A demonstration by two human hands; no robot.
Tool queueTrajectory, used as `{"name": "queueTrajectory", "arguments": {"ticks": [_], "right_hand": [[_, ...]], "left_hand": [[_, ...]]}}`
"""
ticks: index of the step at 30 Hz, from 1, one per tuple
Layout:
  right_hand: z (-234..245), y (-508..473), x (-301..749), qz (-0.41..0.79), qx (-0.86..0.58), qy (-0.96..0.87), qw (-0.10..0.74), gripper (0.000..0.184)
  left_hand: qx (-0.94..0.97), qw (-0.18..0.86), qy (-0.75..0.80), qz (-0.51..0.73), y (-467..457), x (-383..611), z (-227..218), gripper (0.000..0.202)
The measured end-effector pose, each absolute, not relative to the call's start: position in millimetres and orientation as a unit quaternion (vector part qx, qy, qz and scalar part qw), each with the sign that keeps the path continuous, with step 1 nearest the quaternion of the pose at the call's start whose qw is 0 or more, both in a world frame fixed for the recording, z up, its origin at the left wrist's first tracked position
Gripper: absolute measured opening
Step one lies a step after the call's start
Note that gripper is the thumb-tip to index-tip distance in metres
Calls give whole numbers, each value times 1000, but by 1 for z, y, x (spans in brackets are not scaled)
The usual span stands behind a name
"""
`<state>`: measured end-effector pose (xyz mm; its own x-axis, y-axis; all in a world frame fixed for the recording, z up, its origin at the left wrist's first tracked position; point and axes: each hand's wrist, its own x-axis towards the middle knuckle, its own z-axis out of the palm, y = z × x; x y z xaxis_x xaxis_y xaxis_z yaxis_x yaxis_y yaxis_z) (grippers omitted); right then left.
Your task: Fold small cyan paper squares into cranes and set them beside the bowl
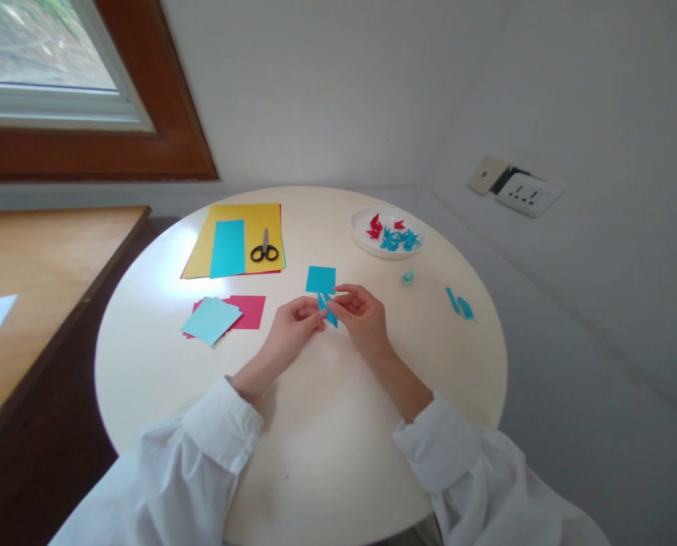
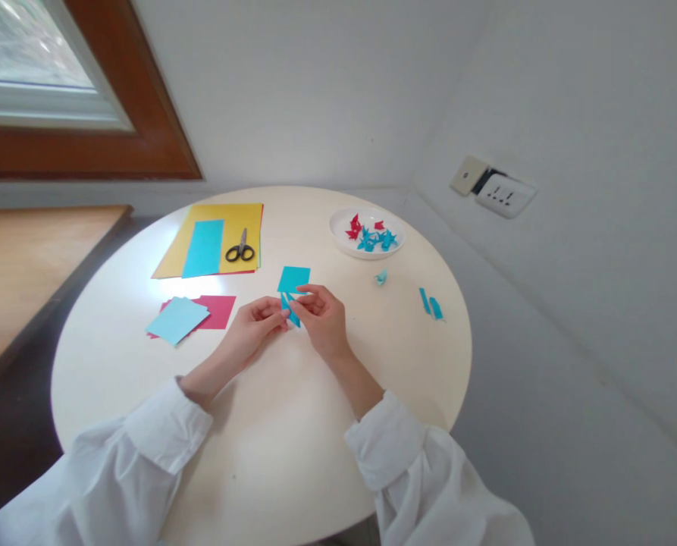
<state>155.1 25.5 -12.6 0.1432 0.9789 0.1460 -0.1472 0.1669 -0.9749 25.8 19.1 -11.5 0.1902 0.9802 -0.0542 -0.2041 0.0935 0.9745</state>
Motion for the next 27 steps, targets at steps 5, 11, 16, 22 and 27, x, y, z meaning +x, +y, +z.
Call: {"name": "queueTrajectory", "arguments": {"ticks": [5,11,16,22,27], "right_hand": [[-14,24,152,402,-475,-441,646,21],[-15,22,146,396,-485,-442,642,24],[-18,21,144,413,-475,-478,612,22],[-17,21,151,443,-418,-541,580,25],[-14,24,158,470,-398,-571,543,18]], "left_hand": [[453,604,422,502,18,30,-11,27],[436,591,439,517,18,33,-12,28],[447,573,432,534,18,32,-14,22],[484,525,451,535,20,26,-10,18],[517,489,471,522,21,20,-1,17]]}}
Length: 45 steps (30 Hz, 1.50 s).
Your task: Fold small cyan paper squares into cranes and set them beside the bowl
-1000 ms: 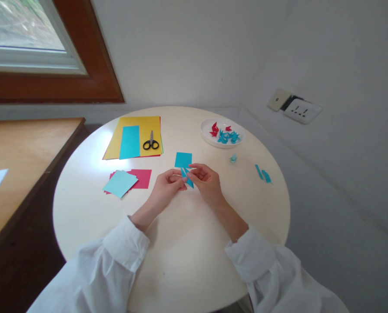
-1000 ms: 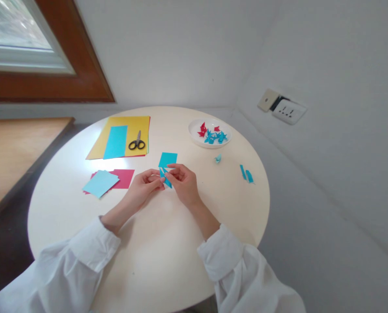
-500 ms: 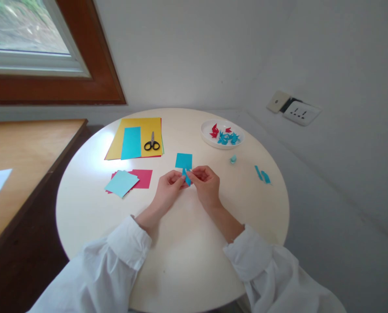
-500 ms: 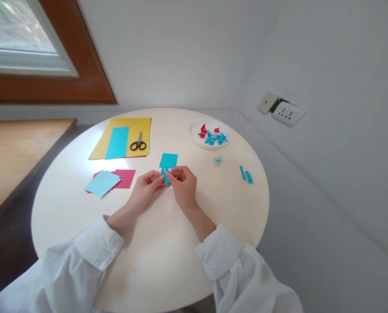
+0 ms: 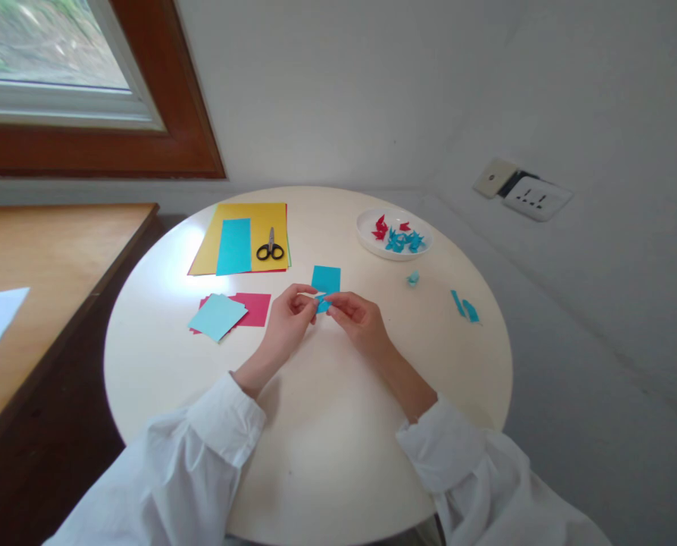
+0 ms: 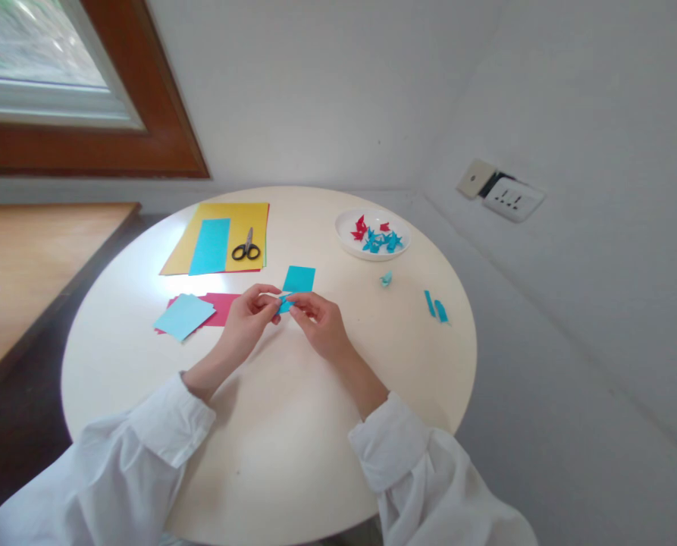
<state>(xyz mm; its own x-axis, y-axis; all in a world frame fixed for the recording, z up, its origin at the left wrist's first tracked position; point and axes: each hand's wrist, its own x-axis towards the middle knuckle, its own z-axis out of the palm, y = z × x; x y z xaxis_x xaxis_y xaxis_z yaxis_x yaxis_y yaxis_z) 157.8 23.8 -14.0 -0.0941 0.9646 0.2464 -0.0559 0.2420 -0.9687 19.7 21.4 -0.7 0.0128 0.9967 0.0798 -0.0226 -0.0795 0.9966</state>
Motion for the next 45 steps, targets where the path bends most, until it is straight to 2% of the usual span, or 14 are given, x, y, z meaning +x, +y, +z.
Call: {"name": "queueTrajectory", "arguments": {"ticks": [9,14,19,23,33,45], "right_hand": [[-15,23,159,443,-430,-588,522,9],[-12,22,157,482,-409,-570,525,14],[-12,22,155,525,-374,-558,522,19],[-14,24,156,481,-394,-556,552,17],[-16,24,154,432,-405,-551,588,13],[-14,16,143,383,-455,-514,619,8]], "left_hand": [[556,453,503,482,22,19,4,16],[568,447,506,470,20,21,6,15],[546,484,473,495,19,23,4,13],[526,520,428,520,18,23,3,19],[558,447,446,539,17,28,-2,9],[553,398,479,554,16,32,-6,10]]}}
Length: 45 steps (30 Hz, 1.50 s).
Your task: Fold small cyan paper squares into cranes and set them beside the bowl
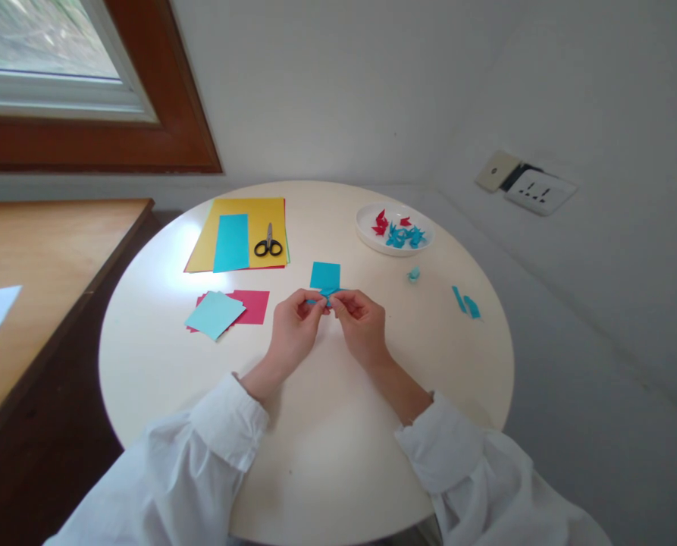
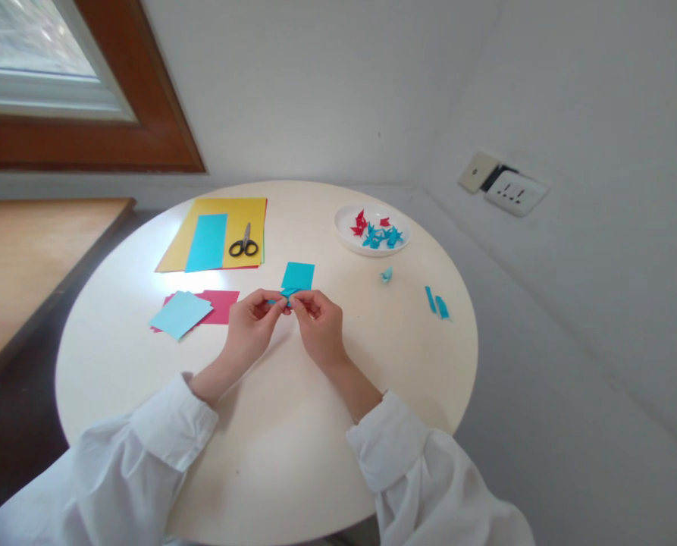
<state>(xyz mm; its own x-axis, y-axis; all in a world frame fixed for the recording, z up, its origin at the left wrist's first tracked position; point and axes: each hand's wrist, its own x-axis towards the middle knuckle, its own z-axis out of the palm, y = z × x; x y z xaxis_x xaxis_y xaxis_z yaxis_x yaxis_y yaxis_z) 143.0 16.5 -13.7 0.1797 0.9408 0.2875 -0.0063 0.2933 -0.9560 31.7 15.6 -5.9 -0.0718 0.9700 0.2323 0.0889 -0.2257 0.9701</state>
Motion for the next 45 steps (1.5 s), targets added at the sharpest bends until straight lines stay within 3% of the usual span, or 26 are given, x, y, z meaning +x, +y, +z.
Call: {"name": "queueTrajectory", "arguments": {"ticks": [15,21,26,29,36,45], "right_hand": [[-16,15,139,364,-449,-519,630,6],[-15,16,139,370,-433,-486,663,28],[-12,18,143,383,-417,-503,653,33],[-12,18,146,406,-407,-513,637,33],[-14,19,146,438,-404,-520,612,35],[-15,21,140,505,-394,-462,614,45]], "left_hand": [[537,386,466,588,15,35,-8,10],[528,404,453,593,15,35,-6,15],[498,475,410,598,15,33,-3,29],[502,503,414,569,16,31,-2,28],[609,378,513,473,18,30,-6,25],[611,364,517,476,15,31,-4,20]]}}
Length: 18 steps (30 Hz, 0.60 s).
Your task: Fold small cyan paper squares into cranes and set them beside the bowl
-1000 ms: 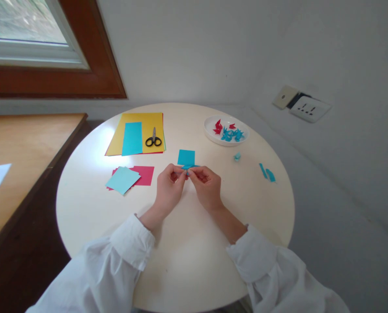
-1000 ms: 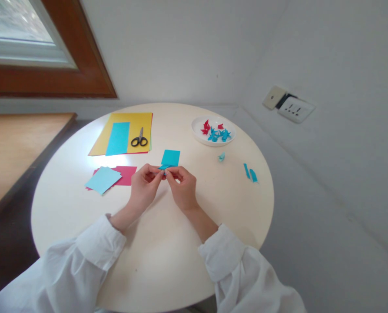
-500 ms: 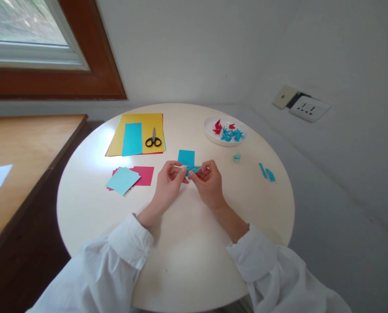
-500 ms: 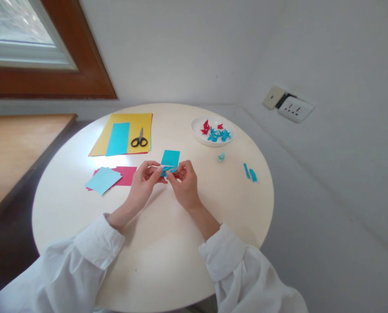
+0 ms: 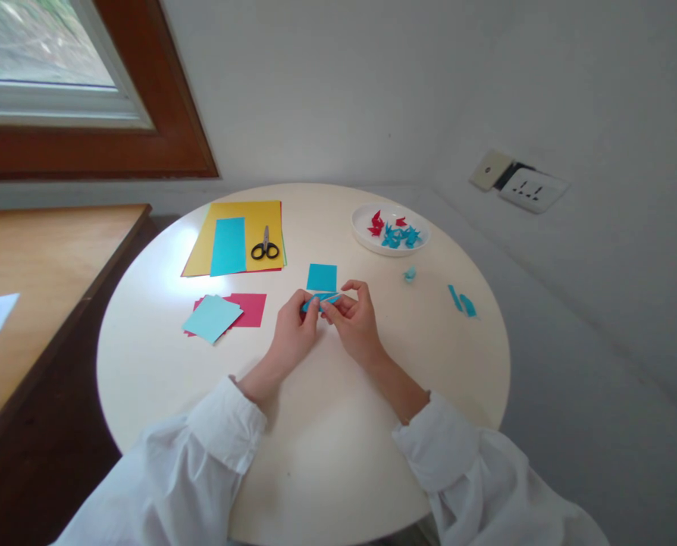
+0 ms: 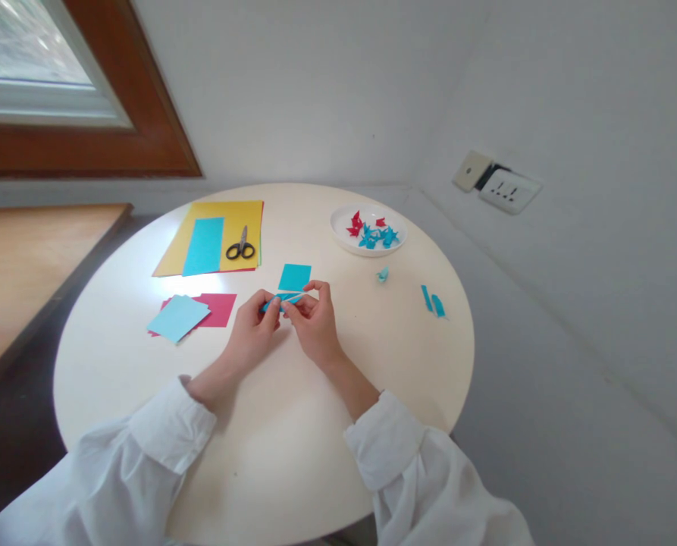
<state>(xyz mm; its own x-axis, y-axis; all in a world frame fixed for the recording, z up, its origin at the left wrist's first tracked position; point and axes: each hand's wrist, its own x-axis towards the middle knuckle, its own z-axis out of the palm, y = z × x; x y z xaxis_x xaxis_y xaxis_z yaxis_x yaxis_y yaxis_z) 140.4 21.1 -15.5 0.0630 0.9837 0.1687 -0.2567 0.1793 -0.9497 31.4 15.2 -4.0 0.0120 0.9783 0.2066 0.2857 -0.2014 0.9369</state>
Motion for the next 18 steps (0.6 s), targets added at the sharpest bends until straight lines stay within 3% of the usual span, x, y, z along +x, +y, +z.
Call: {"name": "queueTrajectory", "arguments": {"ticks": [7,18], "right_hand": [[-11,21,146,475,-476,-524,522,47],[-9,18,147,435,-475,-548,534,49]], "left_hand": [[610,409,489,471,12,33,-7,25],[544,578,396,461,10,33,-4,34]]}}
